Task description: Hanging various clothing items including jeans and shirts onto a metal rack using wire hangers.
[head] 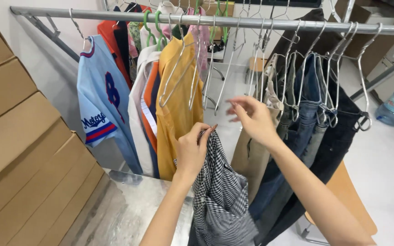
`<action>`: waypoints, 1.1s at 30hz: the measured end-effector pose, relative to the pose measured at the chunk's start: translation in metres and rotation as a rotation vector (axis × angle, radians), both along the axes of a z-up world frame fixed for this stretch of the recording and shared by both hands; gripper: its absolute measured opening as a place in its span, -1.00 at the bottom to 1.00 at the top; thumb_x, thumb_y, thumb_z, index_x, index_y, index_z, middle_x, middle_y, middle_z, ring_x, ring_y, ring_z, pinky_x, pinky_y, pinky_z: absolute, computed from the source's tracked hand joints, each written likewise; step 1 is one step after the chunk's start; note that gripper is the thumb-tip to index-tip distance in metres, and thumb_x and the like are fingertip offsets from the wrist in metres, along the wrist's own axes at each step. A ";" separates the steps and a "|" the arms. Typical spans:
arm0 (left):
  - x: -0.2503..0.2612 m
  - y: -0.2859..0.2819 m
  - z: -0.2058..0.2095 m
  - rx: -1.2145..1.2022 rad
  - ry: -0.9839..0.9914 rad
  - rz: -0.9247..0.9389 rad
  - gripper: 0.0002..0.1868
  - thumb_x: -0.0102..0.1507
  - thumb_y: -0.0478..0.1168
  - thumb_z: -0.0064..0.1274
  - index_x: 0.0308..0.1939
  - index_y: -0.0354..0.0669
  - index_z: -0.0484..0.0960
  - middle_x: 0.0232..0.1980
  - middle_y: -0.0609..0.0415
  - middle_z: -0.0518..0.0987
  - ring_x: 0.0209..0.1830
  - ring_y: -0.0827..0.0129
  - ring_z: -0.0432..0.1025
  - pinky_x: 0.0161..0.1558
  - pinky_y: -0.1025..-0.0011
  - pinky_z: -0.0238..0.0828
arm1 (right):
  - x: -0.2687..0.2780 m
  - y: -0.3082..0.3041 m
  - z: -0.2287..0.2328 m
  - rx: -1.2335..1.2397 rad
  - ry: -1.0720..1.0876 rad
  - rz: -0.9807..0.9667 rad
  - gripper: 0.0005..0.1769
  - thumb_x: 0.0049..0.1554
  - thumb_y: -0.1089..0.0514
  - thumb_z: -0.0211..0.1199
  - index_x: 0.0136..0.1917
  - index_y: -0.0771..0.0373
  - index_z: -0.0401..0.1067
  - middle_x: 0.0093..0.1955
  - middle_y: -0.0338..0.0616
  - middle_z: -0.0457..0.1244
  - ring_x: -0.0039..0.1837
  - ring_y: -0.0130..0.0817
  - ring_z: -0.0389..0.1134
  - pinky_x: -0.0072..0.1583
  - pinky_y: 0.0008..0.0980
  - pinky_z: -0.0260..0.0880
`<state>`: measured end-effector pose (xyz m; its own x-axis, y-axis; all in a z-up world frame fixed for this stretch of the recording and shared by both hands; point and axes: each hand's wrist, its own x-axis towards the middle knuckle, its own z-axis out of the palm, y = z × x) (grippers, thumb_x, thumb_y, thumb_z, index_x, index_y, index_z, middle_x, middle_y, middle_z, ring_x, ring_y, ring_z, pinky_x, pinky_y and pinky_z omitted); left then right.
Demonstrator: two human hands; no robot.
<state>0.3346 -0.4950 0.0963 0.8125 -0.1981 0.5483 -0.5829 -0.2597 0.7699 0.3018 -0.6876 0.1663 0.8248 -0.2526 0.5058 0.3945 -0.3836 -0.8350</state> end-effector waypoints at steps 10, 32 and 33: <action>0.029 0.034 -0.016 0.026 -0.005 0.124 -0.91 0.46 -0.10 0.11 -0.08 0.08 0.68 -0.21 -0.05 0.80 -0.16 0.04 0.72 -0.13 0.17 0.68 | 0.211 0.046 -0.039 -0.236 0.089 -0.159 0.05 0.15 0.35 0.31 0.69 0.61 -0.25 0.63 0.70 -0.13 0.69 0.51 -0.07 0.61 0.32 0.06; 0.034 0.013 0.010 0.063 -0.010 0.079 -0.90 0.50 -0.09 0.02 -0.05 0.09 0.61 -0.16 -0.09 0.80 -0.09 -0.08 0.69 -0.05 0.07 0.64 | -0.004 0.023 0.082 0.353 0.309 0.073 -0.65 0.08 0.39 -0.03 0.15 0.39 0.35 0.35 0.24 0.22 0.22 0.09 0.48 0.06 0.20 0.71; 0.034 0.007 0.010 0.077 -0.026 0.079 -0.90 0.51 -0.10 0.00 -0.06 0.09 0.59 -0.16 -0.08 0.80 -0.09 -0.08 0.69 -0.05 0.07 0.64 | -0.029 0.021 0.087 0.387 0.322 0.112 -0.67 0.12 0.37 -0.05 0.16 0.41 0.32 0.43 0.25 0.23 0.28 0.11 0.47 0.12 0.22 0.66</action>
<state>0.3685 -0.4876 0.1061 0.8130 -0.1759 0.5550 -0.5776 -0.3635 0.7309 0.2724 -0.6669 0.2529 0.9561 -0.2723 0.1084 0.1147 0.0075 -0.9934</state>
